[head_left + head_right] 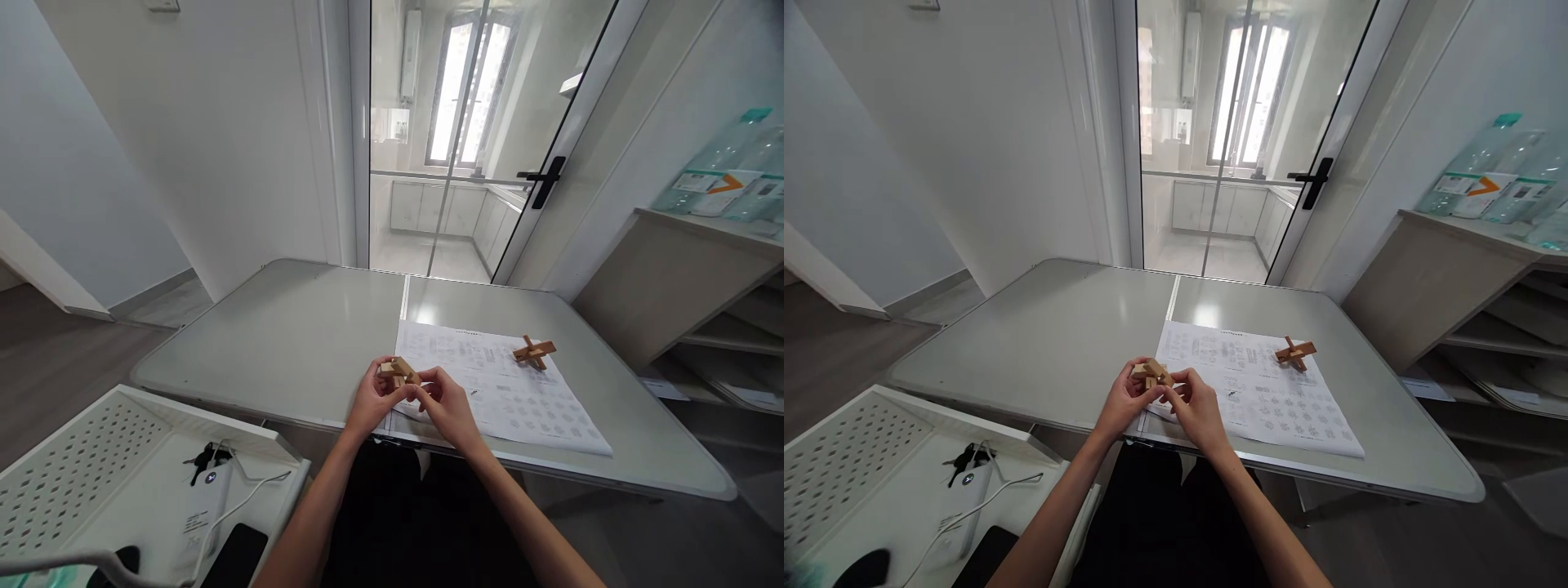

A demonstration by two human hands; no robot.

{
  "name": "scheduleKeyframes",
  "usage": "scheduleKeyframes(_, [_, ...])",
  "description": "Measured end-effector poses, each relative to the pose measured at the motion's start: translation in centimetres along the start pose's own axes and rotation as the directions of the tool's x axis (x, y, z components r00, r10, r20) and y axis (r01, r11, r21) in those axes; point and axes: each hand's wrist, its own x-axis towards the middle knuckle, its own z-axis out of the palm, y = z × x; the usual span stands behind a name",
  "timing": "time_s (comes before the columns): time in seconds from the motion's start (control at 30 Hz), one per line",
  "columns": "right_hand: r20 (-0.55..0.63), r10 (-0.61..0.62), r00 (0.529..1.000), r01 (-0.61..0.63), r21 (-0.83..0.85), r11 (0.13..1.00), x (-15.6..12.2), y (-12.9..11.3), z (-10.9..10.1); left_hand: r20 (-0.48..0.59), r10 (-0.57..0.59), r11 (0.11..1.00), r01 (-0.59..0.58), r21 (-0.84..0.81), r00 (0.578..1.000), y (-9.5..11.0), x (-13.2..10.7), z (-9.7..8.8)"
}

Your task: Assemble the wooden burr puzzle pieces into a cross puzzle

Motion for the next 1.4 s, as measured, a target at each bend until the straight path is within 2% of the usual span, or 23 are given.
scheduleKeyframes(0.17, [-0.102, -0.116, 0.988, 0.094, -0.198, 0.976, -0.5, 0.0, 1.2, 0.000, 0.015, 1.000, -0.015, -0.004, 1.000, 0.0, 0.0, -0.1])
scheduleKeyframes(0.4, [-0.076, -0.236, 0.969, 0.198, -0.338, 0.920, -0.7, 0.6, 0.8, -0.005, 0.003, 1.000, -0.003, -0.002, 1.000, 0.3, 0.0, -0.1])
scheduleKeyframes(0.57, [-0.111, -0.330, 0.938, 0.255, -0.424, 0.869, -1.0, 1.2, 1.0, -0.005, 0.001, 1.000, -0.001, -0.008, 1.000, 0.4, 0.1, 0.0])
scheduleKeyframes(0.73, [-0.155, -0.378, 0.913, 0.259, -0.496, 0.829, -1.3, 1.8, 1.6, 0.002, 0.012, 1.000, -0.013, 0.023, 1.000, 0.4, 0.2, 0.0])
scheduleKeyframes(0.87, [-0.228, -0.372, 0.900, 0.246, -0.437, 0.865, -1.5, 2.0, 2.4, -0.021, 0.017, 0.996, -0.015, 0.089, 1.000, 0.6, 0.1, 0.1])
scheduleKeyframes(1.07, [-0.257, -0.277, 0.926, 0.232, -0.191, 0.954, -1.8, 0.9, 3.2, -0.036, 0.001, 1.000, 0.000, 0.009, 0.999, 0.6, 0.2, 0.1])
scheduleKeyframes(1.23, [-0.268, -0.144, 0.952, 0.151, 0.005, 0.988, -1.7, 0.5, 3.2, -0.030, 0.024, 1.000, -0.023, 0.005, 0.999, 0.4, 0.3, -0.1])
scheduleKeyframes(1.4, [-0.269, -0.042, 0.962, 0.080, 0.130, 0.988, -1.8, 0.6, 3.4, 0.003, 0.025, 1.000, -0.025, -0.013, 1.000, 0.3, 0.2, -0.3])
